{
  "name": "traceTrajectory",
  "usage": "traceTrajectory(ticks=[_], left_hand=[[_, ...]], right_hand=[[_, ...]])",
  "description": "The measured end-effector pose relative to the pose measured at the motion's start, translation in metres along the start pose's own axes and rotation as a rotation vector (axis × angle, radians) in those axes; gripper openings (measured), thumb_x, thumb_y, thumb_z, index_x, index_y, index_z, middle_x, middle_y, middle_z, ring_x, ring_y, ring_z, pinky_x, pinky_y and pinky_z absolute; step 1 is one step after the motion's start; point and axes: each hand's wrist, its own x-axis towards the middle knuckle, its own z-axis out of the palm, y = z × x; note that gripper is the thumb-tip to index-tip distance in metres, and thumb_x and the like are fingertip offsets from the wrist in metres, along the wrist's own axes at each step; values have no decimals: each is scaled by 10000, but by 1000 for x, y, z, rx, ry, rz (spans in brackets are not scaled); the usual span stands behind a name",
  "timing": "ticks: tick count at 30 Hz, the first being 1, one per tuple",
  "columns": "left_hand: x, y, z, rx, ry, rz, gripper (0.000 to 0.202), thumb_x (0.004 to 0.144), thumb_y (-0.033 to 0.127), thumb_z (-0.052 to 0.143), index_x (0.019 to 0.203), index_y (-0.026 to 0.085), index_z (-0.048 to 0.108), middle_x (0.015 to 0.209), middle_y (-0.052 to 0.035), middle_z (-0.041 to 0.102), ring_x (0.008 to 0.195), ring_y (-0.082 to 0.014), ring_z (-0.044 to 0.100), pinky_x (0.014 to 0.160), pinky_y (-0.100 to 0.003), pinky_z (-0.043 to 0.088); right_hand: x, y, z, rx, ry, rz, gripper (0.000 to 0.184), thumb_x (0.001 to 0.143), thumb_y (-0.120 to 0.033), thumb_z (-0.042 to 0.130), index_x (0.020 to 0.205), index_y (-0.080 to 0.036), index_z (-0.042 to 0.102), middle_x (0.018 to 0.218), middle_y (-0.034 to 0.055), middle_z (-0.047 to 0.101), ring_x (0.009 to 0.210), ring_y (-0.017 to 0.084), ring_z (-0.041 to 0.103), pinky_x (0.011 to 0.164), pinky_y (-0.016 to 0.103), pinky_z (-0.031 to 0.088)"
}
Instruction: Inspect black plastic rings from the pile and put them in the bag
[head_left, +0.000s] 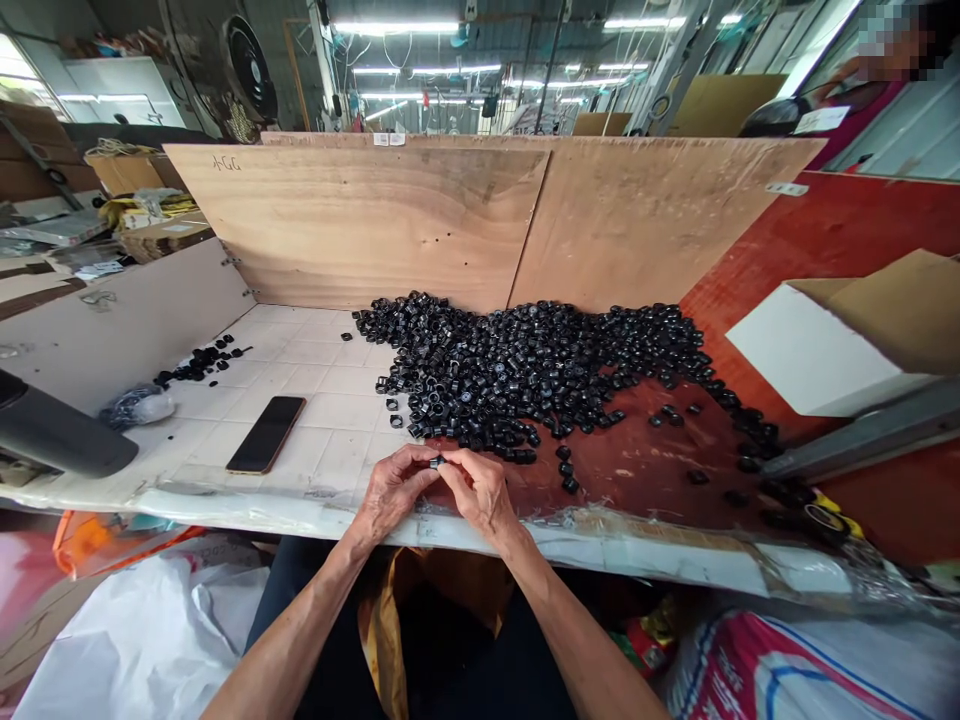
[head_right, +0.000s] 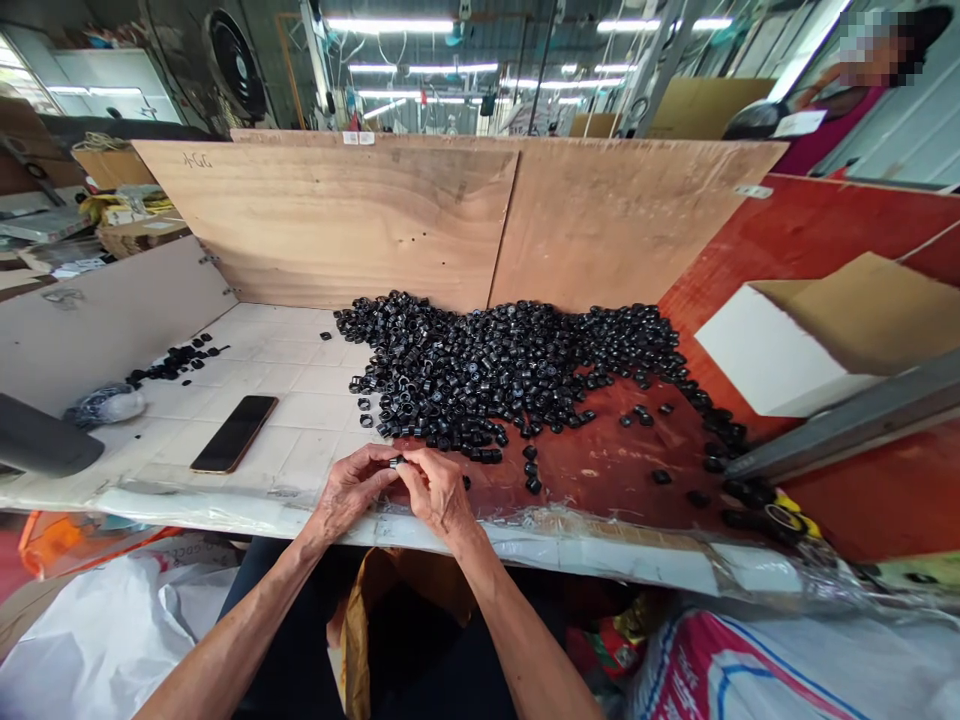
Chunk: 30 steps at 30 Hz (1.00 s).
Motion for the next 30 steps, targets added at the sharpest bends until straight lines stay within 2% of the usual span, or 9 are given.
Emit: traceTrajectory(ticks=[2,6,9,12,17,20,24,28,30], left_hand=[[0,1,0,-14,-2,-4,239,865,366,763,1032,195,753,1072,-74,765,1013,-234,707,970,-371,550],[0,2,1,-72,14,-41,243,863,372,772,1024,191,743,1072,-72,761,1005,-229,706,958,-361,557],[0,0,1,-84,14,-68,263,853,386,784,1022,187,747,1057,-70,764,974,-226,712,931,-358,567],[0,-2,0,-117,15,-59,284,844,399,792,1032,192,746,1064,-68,767,976,-225,717,933,-359,570],[0,0,-1,-90,-3,-58,320,838,447,789,1019,188,744,1042,-74,776,954,-232,725,905,-371,586],[-7,3,-2,-119,-40,-107,332,843,446,786,1040,182,742,1033,-78,787,939,-237,736,900,-387,593],[-26,9,0,-186,-66,-163,325,828,418,811,1036,177,744,1028,-80,797,948,-244,745,906,-385,589],[-41,16,3,-207,-105,-180,267,853,389,794,1022,189,743,1028,-70,794,943,-229,738,899,-359,585],[-46,16,4,-161,-112,-159,254,864,386,781,1023,192,741,1005,-67,787,916,-229,738,864,-354,600]], right_hand=[[1,-1,0,-25,41,34,339,1010,-361,523,740,-217,668,632,5,610,576,158,539,631,280,447],[0,-2,-1,-2,3,26,201,968,-367,602,897,-215,711,705,4,641,615,162,561,614,269,436],[-1,-2,-1,-19,-21,8,239,977,-343,588,795,-219,683,669,-2,609,596,158,533,607,274,420],[-1,-1,-1,11,-12,-7,161,970,-329,591,910,-215,688,788,21,659,679,173,585,655,278,448],[0,-3,-1,-16,-6,11,232,991,-338,561,812,-224,657,688,1,606,630,169,562,652,285,454],[-4,-8,-1,49,-40,-49,144,974,-311,572,988,-225,686,873,45,693,778,200,645,735,302,501],[-21,-16,-2,58,-26,68,146,961,-318,596,875,-230,675,748,18,662,638,176,609,611,276,471],[-40,-29,-6,113,-36,54,151,957,-288,579,1043,-235,692,906,52,702,786,199,664,681,280,518],[-46,-36,-5,133,-12,91,130,942,-281,575,960,-230,694,890,55,710,778,200,670,647,272,510]])
